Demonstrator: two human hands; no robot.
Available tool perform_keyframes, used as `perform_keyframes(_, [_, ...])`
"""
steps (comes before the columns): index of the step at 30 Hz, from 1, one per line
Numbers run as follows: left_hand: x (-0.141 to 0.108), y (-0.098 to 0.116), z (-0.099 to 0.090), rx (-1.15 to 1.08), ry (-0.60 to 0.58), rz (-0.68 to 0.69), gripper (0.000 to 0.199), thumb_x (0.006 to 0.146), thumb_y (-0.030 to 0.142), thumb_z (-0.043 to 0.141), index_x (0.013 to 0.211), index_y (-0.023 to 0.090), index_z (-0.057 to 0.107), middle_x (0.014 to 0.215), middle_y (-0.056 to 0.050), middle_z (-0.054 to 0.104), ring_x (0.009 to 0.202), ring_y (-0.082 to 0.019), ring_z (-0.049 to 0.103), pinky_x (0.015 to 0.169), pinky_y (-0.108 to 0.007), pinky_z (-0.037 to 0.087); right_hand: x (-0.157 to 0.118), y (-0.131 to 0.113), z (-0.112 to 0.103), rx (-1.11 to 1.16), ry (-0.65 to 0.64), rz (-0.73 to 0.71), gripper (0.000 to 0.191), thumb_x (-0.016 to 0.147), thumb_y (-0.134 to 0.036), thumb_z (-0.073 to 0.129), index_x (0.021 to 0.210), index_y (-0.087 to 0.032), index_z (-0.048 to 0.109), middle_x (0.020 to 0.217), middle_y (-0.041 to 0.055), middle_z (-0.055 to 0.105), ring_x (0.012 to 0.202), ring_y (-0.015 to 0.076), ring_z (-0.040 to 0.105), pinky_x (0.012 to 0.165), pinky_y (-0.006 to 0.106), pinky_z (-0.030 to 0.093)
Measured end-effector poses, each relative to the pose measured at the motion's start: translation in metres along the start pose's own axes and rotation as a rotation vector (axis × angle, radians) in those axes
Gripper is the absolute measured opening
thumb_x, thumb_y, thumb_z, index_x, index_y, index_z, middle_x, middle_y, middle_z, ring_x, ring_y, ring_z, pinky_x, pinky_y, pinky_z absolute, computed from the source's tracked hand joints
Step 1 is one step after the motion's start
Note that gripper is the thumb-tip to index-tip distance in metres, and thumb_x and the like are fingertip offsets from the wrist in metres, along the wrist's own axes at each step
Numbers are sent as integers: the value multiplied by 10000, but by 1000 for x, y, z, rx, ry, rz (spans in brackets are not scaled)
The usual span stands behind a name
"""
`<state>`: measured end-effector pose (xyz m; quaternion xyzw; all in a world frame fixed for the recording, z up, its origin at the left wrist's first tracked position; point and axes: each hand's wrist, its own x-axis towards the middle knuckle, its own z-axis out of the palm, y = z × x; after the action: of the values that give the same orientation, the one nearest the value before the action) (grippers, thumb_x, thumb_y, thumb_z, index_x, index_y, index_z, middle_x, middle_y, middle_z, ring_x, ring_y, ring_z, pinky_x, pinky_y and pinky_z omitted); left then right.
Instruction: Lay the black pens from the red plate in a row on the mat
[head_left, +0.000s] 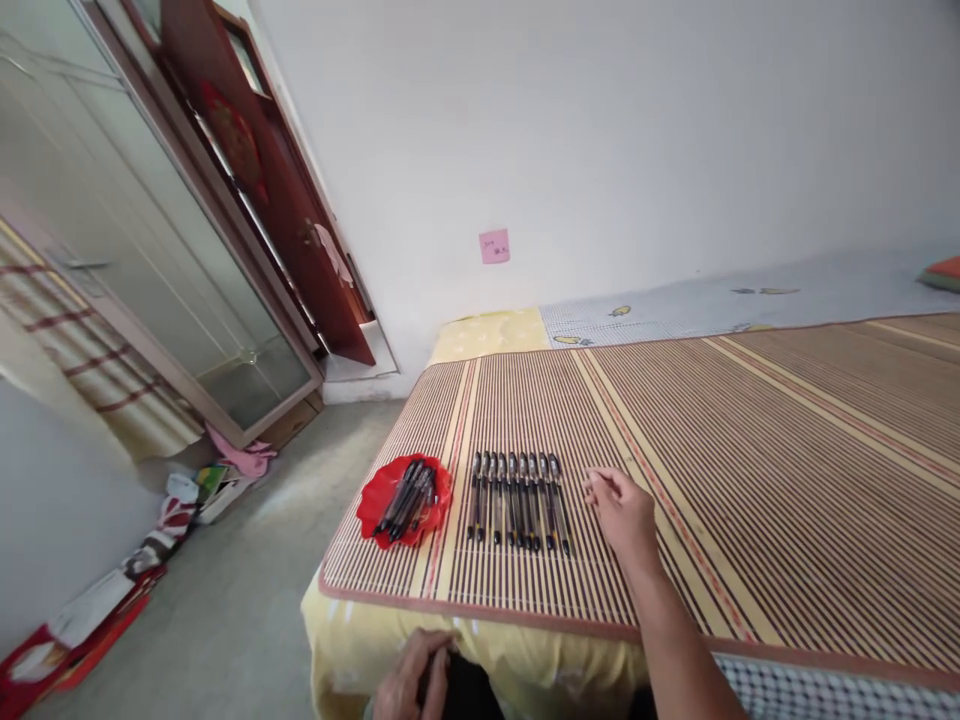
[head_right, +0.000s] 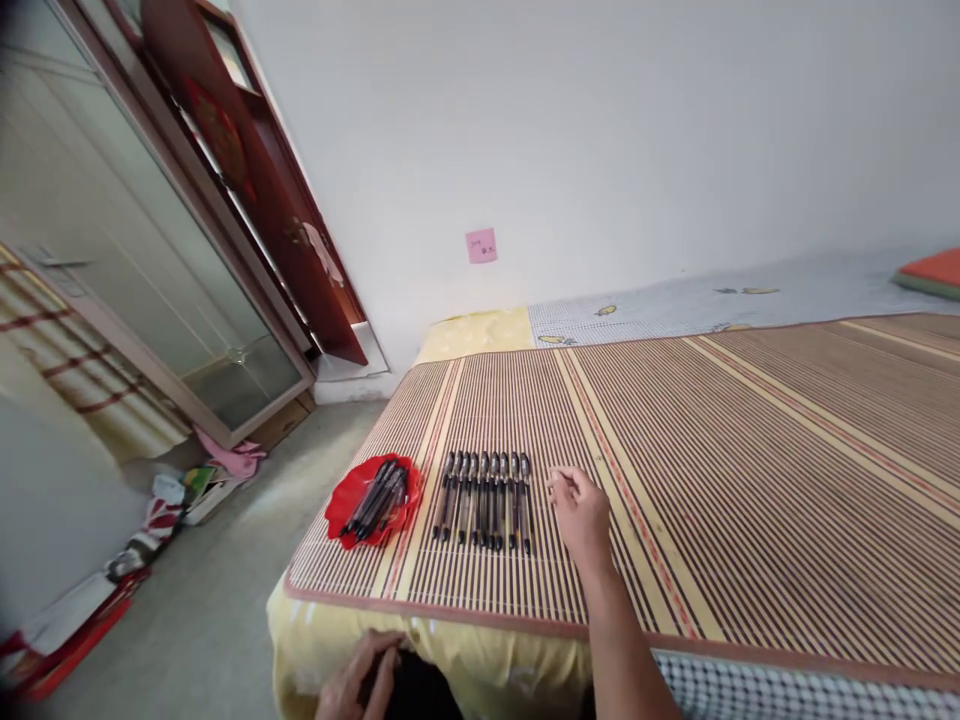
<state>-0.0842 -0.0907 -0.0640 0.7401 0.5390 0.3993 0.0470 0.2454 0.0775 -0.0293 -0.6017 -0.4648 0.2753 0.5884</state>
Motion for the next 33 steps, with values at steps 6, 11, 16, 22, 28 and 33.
perform_keyframes(6, [117, -24, -40, 351, 41, -203, 261, 996, 324, 453, 1064, 201, 674, 1019, -96, 722, 841, -221, 693, 818, -338, 549, 0, 4, -2, -7, -10, 37, 439, 854, -526, 565, 962, -132, 725, 825, 143, 755, 655, 227, 694, 546, 296, 531])
perform_keyframes(11, [193, -62, -32, 513, -148, -363, 183, 907, 235, 556, 881, 159, 721, 965, -132, 730, 891, -267, 700, 829, -351, 508, 5, 7, -1, 16, -8, 56, 441, 842, -532, 569, 959, -135, 721, 833, 141, 749, 634, 226, 691, 537, 301, 536])
perform_keyframes(16, [201, -83, -12, 554, -172, -483, 107, 846, 235, 628, 795, 169, 695, 951, -140, 735, 901, -286, 697, 774, -338, 481, 10, 8, -1, 52, 20, 58, 422, 831, -529, 578, 920, -136, 707, 820, 131, 739, 622, 211, 676, 518, 276, 513])
perform_keyframes(22, [201, -89, -7, 471, -94, -584, 115, 834, 252, 653, 905, 164, 674, 899, -144, 742, 905, -317, 691, 740, -344, 453, 14, 12, 1, 104, 17, 59, 418, 835, -527, 586, 955, -142, 697, 850, 130, 740, 628, 200, 667, 530, 273, 501])
perform_keyframes(28, [195, -71, -18, 275, 86, -593, 167, 875, 295, 569, 835, 176, 680, 967, -149, 713, 965, -317, 650, 795, -356, 422, 13, 9, 2, 107, 21, 35, 406, 820, -547, 601, 875, -154, 692, 815, 114, 739, 615, 200, 676, 557, 288, 509])
perform_keyframes(33, [186, -36, -25, -94, 152, -628, 225, 822, 383, 604, 759, 182, 682, 678, -46, 631, 711, -231, 606, 637, -299, 400, 5, 2, -1, 129, -21, 32, 414, 814, -549, 612, 885, -152, 704, 800, 111, 738, 625, 200, 670, 563, 292, 519])
